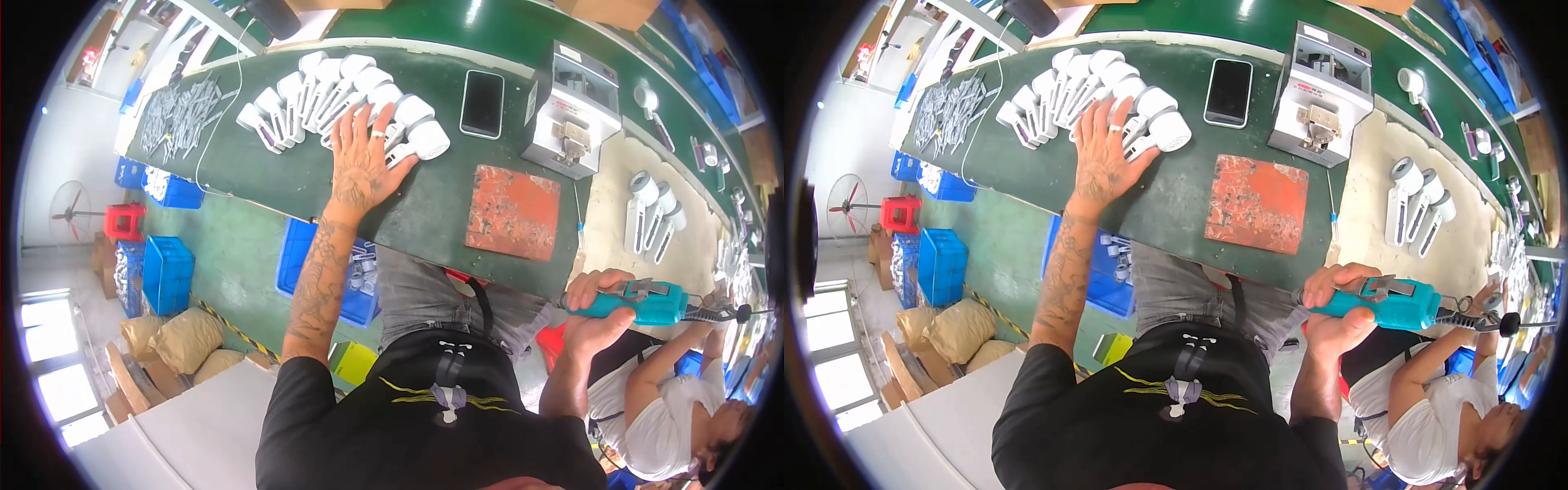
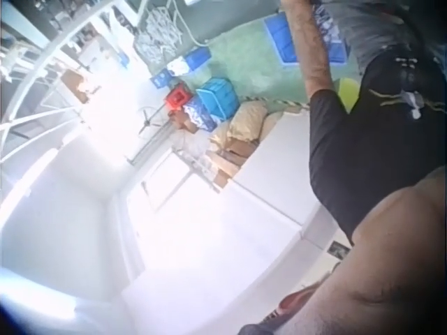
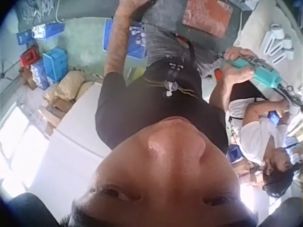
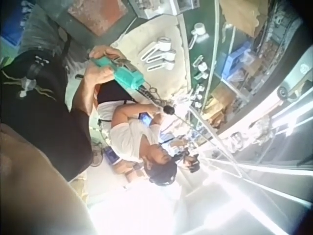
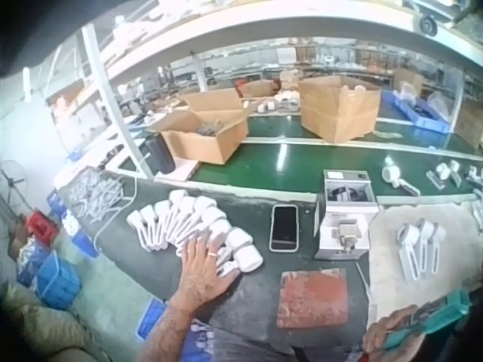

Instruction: The person assembles handheld fans by securing plastic casings with screws using an electric screwdriver.

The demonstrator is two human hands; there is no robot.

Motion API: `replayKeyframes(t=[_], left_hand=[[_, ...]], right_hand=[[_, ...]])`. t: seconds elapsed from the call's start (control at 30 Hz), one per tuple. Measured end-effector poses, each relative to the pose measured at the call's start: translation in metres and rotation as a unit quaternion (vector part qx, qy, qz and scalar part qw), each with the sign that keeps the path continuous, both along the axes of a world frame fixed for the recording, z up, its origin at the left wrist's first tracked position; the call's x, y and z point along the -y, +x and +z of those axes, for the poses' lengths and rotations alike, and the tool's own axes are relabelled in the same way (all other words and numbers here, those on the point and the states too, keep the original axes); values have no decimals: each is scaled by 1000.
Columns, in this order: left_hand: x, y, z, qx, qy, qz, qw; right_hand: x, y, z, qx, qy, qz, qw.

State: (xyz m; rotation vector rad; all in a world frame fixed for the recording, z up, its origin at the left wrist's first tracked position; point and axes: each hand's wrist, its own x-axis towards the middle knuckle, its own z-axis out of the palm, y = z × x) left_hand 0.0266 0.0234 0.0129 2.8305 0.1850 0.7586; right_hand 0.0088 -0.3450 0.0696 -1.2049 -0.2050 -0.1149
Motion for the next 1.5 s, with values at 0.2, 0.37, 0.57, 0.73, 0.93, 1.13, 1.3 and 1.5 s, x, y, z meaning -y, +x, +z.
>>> replayKeyframes(t=[0.2,0.37,0.57,0.73,0.93,1.13,1.3,1.5], left_hand=[[-19,51,-28,-51,18,69,996],[-36,74,-40,-25,79,170,982],[-14,77,-6,91,75,151,981],[205,76,72,-25,-322,-225,919],[350,162,30,-262,-258,-262,892],[358,177,3,-349,-258,-219,874],[317,134,11,-135,-279,-289,906],[229,58,44,-39,-257,-310,915]], right_hand=[[-4,1,-1,10,2,19,1000],[10,-8,2,21,1,3,1000],[36,-9,4,12,-66,-32,997],[50,-13,6,23,-77,-54,995],[55,-22,6,19,-81,-50,995],[75,-43,4,-20,-68,-83,994],[84,-31,-5,-24,-84,-84,993],[64,1,-4,-26,-110,-33,993]])
